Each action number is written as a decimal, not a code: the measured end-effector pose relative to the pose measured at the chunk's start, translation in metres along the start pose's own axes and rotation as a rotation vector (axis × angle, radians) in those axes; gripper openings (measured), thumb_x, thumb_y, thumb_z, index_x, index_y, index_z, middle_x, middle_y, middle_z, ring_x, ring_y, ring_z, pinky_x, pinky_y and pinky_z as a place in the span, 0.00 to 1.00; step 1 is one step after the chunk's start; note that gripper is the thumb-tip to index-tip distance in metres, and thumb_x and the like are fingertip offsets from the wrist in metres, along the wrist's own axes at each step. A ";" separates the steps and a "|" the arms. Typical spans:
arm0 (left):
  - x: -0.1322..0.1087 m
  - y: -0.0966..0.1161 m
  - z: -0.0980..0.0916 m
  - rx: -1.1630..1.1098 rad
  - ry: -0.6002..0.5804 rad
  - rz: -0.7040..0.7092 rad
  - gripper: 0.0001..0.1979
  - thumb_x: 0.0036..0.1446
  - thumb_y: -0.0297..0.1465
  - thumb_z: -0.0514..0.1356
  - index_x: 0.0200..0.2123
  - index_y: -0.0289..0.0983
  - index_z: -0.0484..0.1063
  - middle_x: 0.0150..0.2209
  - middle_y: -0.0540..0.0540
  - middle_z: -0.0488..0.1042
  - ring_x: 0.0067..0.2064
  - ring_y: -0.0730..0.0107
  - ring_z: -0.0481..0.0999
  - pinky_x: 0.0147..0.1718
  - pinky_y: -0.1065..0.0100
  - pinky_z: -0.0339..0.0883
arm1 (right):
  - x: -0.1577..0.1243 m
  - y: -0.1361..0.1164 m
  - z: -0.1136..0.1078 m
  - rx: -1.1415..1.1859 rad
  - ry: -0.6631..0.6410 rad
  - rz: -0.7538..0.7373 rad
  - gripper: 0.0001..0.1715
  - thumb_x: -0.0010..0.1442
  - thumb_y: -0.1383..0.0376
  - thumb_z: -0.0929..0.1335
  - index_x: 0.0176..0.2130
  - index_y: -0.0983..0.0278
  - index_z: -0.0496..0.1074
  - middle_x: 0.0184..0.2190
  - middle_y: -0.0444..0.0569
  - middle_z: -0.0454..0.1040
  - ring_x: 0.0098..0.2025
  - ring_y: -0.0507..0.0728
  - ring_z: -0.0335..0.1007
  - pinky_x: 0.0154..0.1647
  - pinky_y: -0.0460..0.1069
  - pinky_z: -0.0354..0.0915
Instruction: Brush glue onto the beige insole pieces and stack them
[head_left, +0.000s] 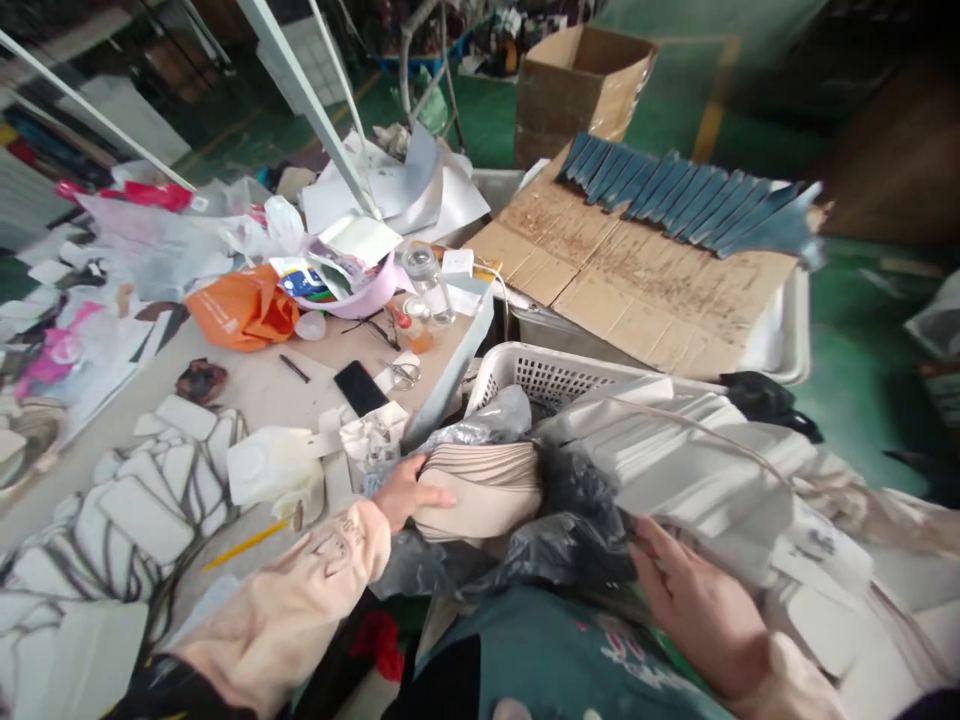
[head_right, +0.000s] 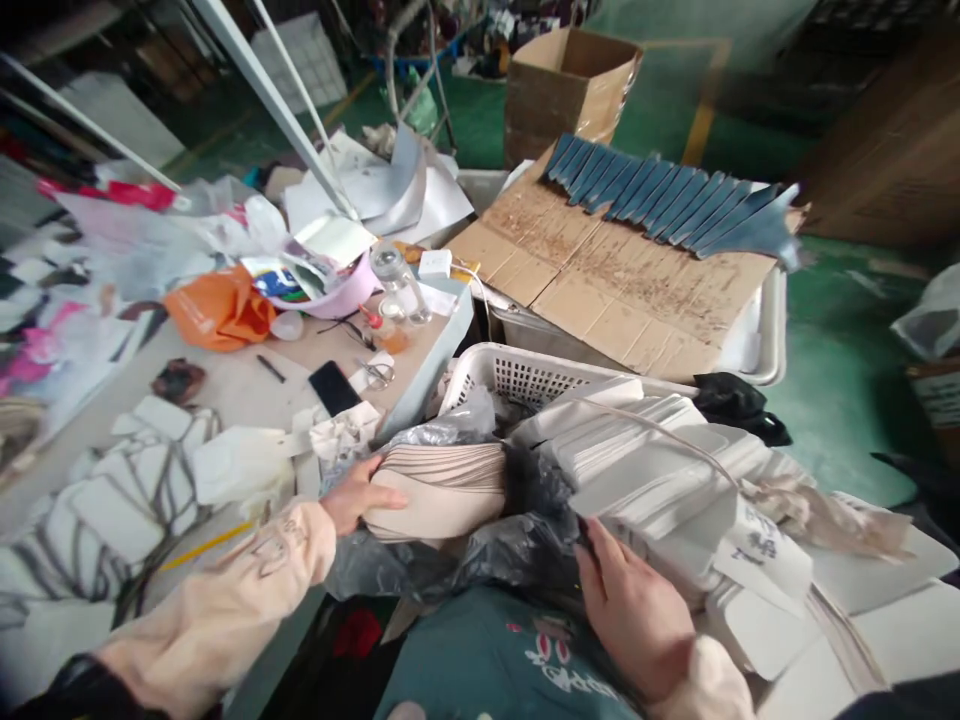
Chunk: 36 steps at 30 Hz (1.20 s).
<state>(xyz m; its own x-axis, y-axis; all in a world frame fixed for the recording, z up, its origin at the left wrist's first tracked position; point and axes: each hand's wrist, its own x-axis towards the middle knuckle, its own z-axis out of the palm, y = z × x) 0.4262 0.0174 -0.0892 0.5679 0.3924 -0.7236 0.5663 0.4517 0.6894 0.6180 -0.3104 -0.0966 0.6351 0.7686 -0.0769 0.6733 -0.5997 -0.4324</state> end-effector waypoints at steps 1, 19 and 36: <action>-0.010 0.011 -0.003 -0.044 -0.028 -0.005 0.35 0.32 0.27 0.73 0.48 0.36 0.70 0.38 0.46 0.80 0.38 0.59 0.79 0.38 0.61 0.74 | 0.012 -0.016 -0.015 0.080 0.031 -0.078 0.26 0.64 0.59 0.63 0.59 0.65 0.64 0.45 0.57 0.77 0.41 0.62 0.77 0.40 0.54 0.74; -0.007 0.068 -0.024 -0.088 -0.482 -0.110 0.29 0.29 0.23 0.73 0.42 0.34 0.74 0.34 0.44 0.79 0.34 0.64 0.78 0.35 0.64 0.73 | 0.100 -0.109 0.057 1.252 -0.879 -0.133 0.65 0.36 0.57 0.80 0.66 0.62 0.52 0.57 0.53 0.65 0.57 0.63 0.61 0.58 0.56 0.57; -0.024 0.067 0.053 -0.712 -0.353 0.071 0.28 0.52 0.53 0.59 0.43 0.34 0.71 0.30 0.45 0.75 0.26 0.70 0.74 0.24 0.71 0.65 | 0.070 -0.095 0.047 1.323 -0.499 -0.069 0.37 0.46 0.47 0.70 0.50 0.66 0.72 0.33 0.53 0.78 0.31 0.61 0.74 0.34 0.54 0.70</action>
<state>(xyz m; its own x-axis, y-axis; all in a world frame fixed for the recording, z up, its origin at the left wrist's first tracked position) 0.4820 -0.0041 -0.0233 0.8116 0.2162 -0.5427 0.0714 0.8853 0.4595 0.5809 -0.1896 -0.1031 0.2302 0.9512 -0.2057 -0.3268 -0.1235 -0.9370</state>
